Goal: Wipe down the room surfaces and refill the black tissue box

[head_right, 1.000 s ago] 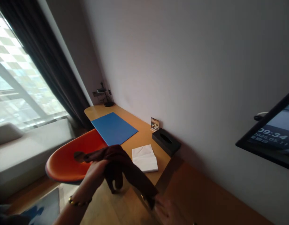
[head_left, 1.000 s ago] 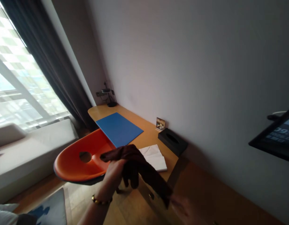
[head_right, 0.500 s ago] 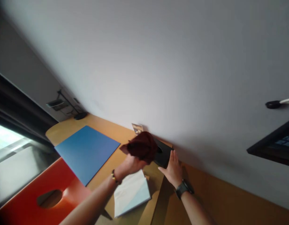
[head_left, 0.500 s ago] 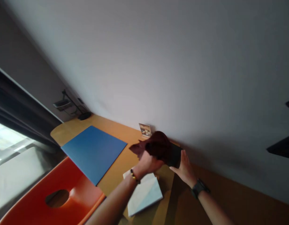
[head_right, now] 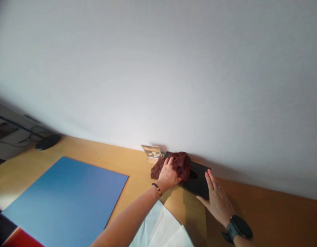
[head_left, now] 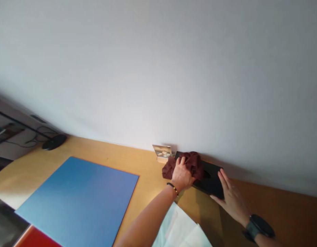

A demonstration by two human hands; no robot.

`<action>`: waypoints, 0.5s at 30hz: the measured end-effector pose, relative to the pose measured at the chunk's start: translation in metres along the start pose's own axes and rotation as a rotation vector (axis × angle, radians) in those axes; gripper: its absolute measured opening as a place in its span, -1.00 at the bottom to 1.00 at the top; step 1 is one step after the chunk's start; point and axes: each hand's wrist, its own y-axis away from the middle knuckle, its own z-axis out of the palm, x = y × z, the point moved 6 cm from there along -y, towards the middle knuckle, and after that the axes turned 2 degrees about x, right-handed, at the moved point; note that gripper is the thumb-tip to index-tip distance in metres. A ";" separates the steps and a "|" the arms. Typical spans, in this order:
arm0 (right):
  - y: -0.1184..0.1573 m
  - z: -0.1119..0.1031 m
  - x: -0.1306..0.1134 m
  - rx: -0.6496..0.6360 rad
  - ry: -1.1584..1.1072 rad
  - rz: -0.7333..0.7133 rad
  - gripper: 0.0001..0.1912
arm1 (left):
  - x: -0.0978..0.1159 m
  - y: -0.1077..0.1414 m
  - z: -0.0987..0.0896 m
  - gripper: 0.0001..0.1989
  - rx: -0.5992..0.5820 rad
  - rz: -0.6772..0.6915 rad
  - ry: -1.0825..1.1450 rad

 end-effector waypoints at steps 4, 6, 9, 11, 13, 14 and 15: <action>0.009 -0.002 -0.007 -0.005 0.014 0.003 -0.05 | -0.066 0.045 -0.003 -0.34 -0.070 -0.386 0.039; 0.024 -0.004 -0.012 0.002 0.002 0.018 -0.04 | -0.081 0.074 -0.007 -0.46 -0.155 -0.423 0.053; 0.054 -0.010 -0.022 -0.005 -0.040 0.054 -0.04 | -0.077 0.096 -0.033 -0.67 -0.165 -0.337 0.063; 0.068 -0.014 -0.029 -0.026 -0.102 0.073 -0.08 | -0.055 0.091 -0.057 -0.70 -0.075 -0.282 0.089; 0.072 -0.018 -0.029 0.033 -0.183 0.155 -0.13 | -0.013 0.071 -0.065 -0.64 -0.020 -0.138 0.135; 0.071 -0.018 -0.027 0.084 -0.243 0.229 -0.14 | 0.014 0.058 -0.060 -0.60 -0.021 -0.030 0.157; 0.069 -0.016 -0.023 0.130 -0.313 0.317 -0.14 | 0.042 0.045 -0.049 -0.57 -0.043 0.093 0.168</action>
